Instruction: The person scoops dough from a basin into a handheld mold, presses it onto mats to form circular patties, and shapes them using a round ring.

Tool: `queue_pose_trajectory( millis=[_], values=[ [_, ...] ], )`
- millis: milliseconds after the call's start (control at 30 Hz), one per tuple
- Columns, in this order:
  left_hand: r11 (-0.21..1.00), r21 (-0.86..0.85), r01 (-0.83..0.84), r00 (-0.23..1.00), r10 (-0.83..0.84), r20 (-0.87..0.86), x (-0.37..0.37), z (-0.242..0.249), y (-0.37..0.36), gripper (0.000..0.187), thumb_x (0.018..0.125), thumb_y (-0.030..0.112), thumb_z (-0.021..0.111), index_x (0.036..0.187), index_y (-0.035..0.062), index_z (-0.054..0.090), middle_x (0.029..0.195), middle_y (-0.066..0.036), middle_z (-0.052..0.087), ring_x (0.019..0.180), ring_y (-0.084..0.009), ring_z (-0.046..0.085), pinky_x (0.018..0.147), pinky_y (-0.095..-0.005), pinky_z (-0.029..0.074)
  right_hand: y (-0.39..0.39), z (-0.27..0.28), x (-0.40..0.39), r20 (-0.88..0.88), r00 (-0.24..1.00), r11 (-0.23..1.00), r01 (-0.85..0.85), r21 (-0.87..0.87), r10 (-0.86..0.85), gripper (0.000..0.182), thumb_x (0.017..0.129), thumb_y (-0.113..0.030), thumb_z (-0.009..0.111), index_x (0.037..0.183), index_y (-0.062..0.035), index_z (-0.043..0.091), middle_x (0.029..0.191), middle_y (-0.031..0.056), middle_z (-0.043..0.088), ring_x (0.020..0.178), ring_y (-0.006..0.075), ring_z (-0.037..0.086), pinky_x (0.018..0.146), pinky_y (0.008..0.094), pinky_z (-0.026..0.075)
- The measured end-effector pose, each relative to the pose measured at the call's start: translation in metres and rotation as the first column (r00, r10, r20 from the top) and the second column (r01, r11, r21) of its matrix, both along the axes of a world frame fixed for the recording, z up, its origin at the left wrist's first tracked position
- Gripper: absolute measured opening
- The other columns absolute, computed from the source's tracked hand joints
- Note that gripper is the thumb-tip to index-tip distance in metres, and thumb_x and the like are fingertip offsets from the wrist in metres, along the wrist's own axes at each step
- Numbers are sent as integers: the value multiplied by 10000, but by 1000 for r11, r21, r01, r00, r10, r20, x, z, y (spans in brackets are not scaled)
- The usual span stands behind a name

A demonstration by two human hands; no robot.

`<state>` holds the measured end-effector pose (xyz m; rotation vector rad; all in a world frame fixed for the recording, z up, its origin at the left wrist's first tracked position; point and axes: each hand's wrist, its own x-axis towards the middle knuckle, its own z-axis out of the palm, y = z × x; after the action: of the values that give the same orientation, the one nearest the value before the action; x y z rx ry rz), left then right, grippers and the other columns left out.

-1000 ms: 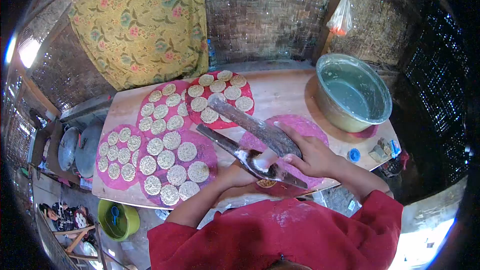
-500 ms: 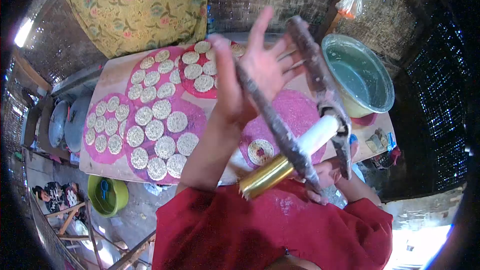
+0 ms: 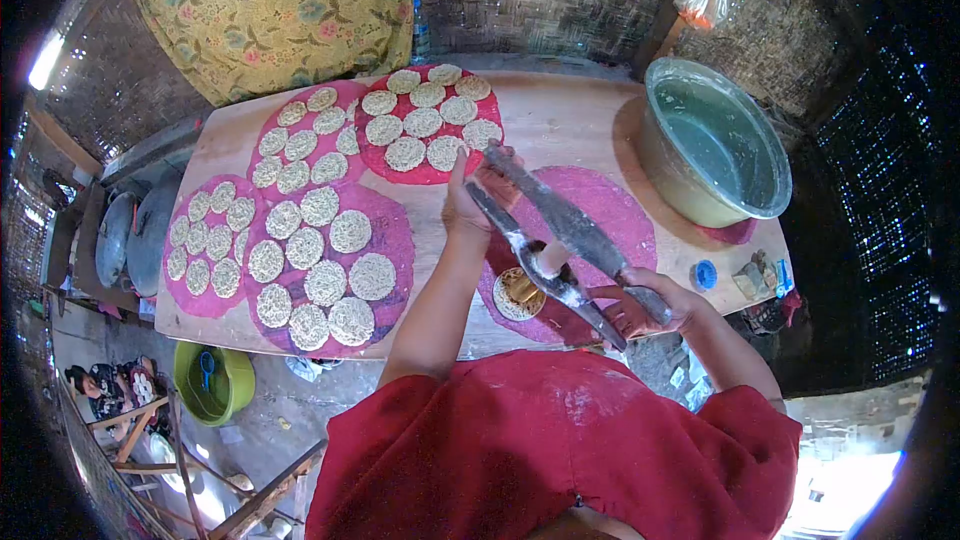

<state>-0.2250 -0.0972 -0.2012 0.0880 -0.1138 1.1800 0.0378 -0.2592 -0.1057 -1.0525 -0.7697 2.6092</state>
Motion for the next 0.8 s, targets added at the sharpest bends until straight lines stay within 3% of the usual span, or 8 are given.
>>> queue_pose_trajectory(
  millis=[200,300,400,500,567,633,733,800],
  values=[
    [999,-12,-41,993,42,114,-5,3,-10,448,866,459,518,987,32,582,938,-141,603,910,-304,565,811,-360,481,-5,10,-3,302,953,974,-52,221,-18,719,826,-571,502,1299,-36,421,1058,188,580,831,243,624,698,329,512],
    [998,-8,-69,997,69,23,-7,3,-18,336,881,441,486,1023,144,548,900,-38,612,879,-248,579,849,-433,464,-9,5,-1,361,932,973,-47,225,-38,678,836,-552,506,1262,-27,467,1061,156,588,777,209,627,663,313,511],
    [993,-29,-113,993,113,-22,-20,3,-17,383,874,443,515,963,78,586,840,-76,601,831,-280,578,785,-381,478,-10,7,-21,365,931,959,-128,253,28,566,893,-463,476,1221,-2,497,1120,132,573,912,177,595,781,310,483],
    [981,163,-101,995,99,21,-34,26,-5,305,898,453,444,948,171,546,805,10,584,764,-200,559,686,-399,466,-3,6,-29,399,915,859,-250,446,59,580,912,-474,441,1238,5,481,1143,140,562,1046,191,535,905,331,419],
    [940,276,-199,979,202,19,-48,63,-13,283,900,438,464,916,169,547,791,16,576,738,-173,547,679,-339,441,-4,21,-27,376,926,927,-119,355,-24,638,914,-521,410,1261,12,461,1171,144,546,1112,207,486,973,349,357],
    [869,424,-254,967,228,110,-74,95,-19,301,906,437,452,914,155,554,804,9,581,756,-165,544,694,-328,438,12,6,-22,77,961,939,240,245,-265,682,907,-560,387,1294,1,435,1197,137,538,1092,202,493,961,348,364],
    [724,677,-129,990,56,129,-126,139,-46,340,926,399,400,954,109,576,829,-23,588,752,-198,529,675,-349,440,40,-40,-41,380,895,710,-110,695,-234,449,907,-376,510,1182,-26,569,1137,134,598,1004,207,578,849,330,455],
    [696,703,-144,989,128,76,-168,147,-73,475,909,528,347,902,134,614,749,-34,586,640,-217,488,668,-409,444,46,-86,-57,527,708,330,-413,849,-471,274,869,-287,536,920,-58,677,873,168,652,794,307,633,734,375,497]
  ],
)
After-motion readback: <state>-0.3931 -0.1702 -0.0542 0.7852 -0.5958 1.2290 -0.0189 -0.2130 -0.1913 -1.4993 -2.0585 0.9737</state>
